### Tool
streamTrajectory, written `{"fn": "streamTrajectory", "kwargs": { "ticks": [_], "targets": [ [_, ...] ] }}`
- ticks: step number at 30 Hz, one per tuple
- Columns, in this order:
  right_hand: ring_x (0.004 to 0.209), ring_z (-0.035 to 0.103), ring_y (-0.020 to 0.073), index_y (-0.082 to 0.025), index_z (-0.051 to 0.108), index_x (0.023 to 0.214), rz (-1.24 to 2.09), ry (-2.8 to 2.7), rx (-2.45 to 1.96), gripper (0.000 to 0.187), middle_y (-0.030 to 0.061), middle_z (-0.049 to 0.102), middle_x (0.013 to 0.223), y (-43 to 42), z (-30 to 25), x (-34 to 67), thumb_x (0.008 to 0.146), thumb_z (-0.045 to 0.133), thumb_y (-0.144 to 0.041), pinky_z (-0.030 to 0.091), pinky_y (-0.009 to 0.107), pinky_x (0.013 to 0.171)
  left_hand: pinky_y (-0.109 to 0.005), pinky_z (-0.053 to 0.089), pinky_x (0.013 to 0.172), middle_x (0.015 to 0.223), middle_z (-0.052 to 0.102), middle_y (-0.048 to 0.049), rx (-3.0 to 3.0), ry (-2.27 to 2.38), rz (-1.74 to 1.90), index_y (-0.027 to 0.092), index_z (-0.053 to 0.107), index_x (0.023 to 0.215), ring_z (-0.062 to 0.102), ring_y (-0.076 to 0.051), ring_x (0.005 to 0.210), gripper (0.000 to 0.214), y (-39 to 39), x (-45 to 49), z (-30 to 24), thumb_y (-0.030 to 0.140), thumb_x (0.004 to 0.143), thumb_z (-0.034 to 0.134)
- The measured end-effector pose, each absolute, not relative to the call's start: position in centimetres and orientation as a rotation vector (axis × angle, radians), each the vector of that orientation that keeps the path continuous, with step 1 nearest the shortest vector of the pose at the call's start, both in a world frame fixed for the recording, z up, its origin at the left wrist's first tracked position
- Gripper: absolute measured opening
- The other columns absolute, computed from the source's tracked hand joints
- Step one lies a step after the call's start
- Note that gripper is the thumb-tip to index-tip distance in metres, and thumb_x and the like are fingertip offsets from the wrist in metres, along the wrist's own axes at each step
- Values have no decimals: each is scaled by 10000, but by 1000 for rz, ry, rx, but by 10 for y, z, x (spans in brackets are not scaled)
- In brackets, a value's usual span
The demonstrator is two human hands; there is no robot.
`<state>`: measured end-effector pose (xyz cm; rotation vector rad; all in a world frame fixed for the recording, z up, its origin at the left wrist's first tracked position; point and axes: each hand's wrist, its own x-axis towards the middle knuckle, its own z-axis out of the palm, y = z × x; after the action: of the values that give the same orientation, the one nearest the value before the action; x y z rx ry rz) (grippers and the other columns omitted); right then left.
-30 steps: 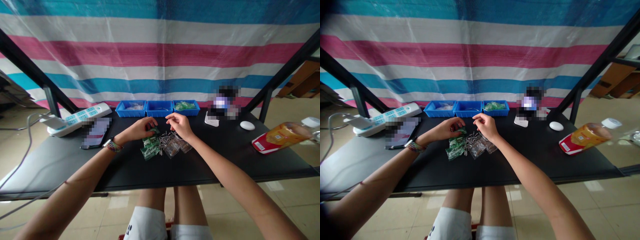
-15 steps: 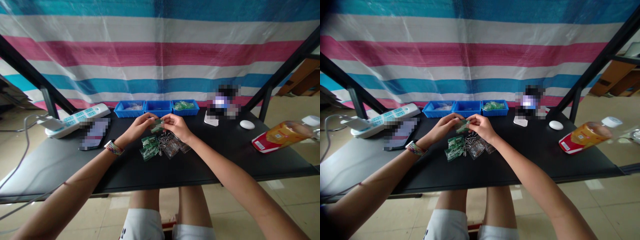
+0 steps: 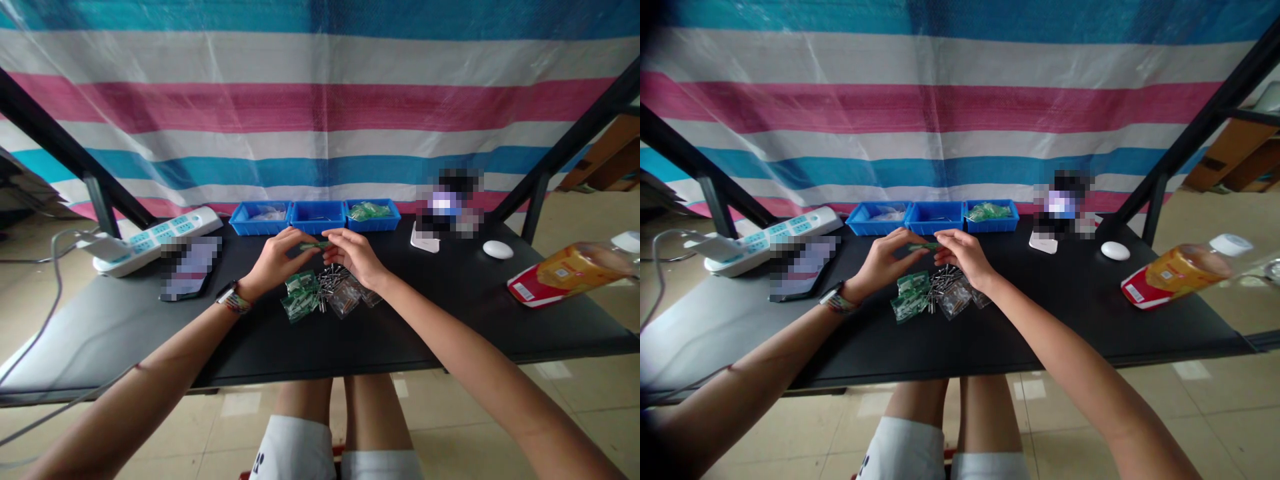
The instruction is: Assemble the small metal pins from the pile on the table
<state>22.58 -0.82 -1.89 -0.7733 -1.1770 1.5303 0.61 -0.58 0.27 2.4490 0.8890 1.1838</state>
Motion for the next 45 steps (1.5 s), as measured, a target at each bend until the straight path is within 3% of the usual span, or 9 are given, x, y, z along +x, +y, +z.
{"fn": "streamTrajectory", "kwargs": {
  "ticks": [4,9,15,19,23,28,37,41,45],
  "targets": [
    [854,693,178,-227,772,1042,1311,-1402,-811,394,28,748,996,-11,-15,226,779,881,-500,620,310,731,-289,531,784,926,778,-55,2148,953,1191,162,758,986,695,-193,839,302,-5,7,-1,463,973,734],
    [724,724,177,-204,705,980,1422,-1396,-743,446,13,734,865,-19,-17,221,753,909,-529,658,359,710,-276,499,744,846,741,-39,2048,920,1125,153,730,876,653,-182,793,365,-10,9,5,508,966,727],
    [610,691,155,-209,682,914,1345,-1302,-803,422,-22,665,767,-9,-16,226,734,914,-513,669,356,656,-306,503,759,891,723,-61,1968,895,1062,153,707,1001,643,-198,813,405,-9,10,5,553,999,640],
    [730,716,197,-237,685,1016,905,-1186,-871,333,21,696,876,21,-17,262,835,816,-484,682,411,753,-315,514,771,865,694,-53,1944,906,1068,160,683,1041,649,-202,810,374,-5,9,1,524,956,691],
    [992,702,279,-192,739,1195,206,-1421,-1144,314,151,690,1167,42,-25,302,1005,553,-359,627,474,901,-328,525,812,943,718,-70,2027,900,985,162,702,1065,660,-217,865,348,-5,7,2,493,955,690],
    [1244,557,417,-147,769,1272,-318,-1843,-1518,395,196,666,1272,44,-39,306,923,656,-294,469,616,1071,-346,522,878,1015,745,-84,2234,832,818,171,725,1025,677,-235,932,261,-7,5,7,415,979,647],
    [1239,519,409,-167,750,1271,-355,-1861,-1533,375,199,618,1277,46,-44,302,955,629,-329,439,601,1060,-374,490,962,1063,731,-84,2537,714,497,205,771,1026,669,-253,1015,167,-4,5,3,233,903,661],
    [1291,496,417,-165,649,1419,-315,-1813,-1538,475,215,554,1373,43,-43,301,959,595,-270,422,609,1095,-355,520,934,1104,711,-83,2504,748,461,218,763,1115,670,-244,1005,258,-2,0,6,295,871,727],
    [1336,473,426,-161,617,1432,-327,-1781,-1495,497,225,525,1429,42,-43,295,942,591,-241,404,630,1119,-300,544,788,1115,676,-72,2387,844,380,225,759,1162,654,-204,882,427,6,-12,7,454,810,833]
  ]
}}
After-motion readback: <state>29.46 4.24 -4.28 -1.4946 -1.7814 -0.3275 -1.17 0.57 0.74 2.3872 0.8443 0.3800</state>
